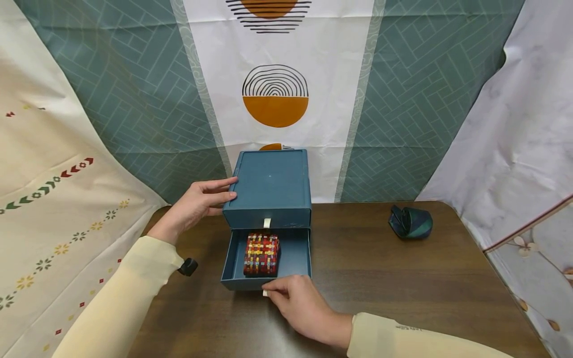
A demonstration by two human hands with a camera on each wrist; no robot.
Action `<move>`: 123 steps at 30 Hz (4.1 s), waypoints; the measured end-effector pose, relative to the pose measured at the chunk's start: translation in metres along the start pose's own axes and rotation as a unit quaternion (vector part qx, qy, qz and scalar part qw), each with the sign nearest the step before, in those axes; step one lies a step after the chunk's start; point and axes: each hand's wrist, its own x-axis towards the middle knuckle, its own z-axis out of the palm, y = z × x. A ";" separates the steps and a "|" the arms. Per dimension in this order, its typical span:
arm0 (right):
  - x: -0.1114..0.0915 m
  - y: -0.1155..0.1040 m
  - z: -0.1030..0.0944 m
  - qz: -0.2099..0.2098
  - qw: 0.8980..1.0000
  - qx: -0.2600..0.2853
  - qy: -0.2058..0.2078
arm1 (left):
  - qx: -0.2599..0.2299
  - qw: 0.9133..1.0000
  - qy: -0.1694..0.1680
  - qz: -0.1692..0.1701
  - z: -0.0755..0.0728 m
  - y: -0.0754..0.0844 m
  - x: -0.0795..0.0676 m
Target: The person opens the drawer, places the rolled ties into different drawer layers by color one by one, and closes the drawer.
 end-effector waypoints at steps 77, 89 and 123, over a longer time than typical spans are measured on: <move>0.031 0.013 -0.005 -0.025 0.996 -0.003 0.083 | -0.002 1.000 0.014 0.006 -0.001 -0.009 0.006; 0.037 0.015 -0.008 -0.015 0.996 0.006 0.090 | -0.004 1.000 0.010 0.004 -0.002 -0.009 0.006; 0.062 0.027 -0.015 -0.018 0.990 0.020 0.139 | 0.009 1.000 0.014 0.005 0.000 -0.010 0.005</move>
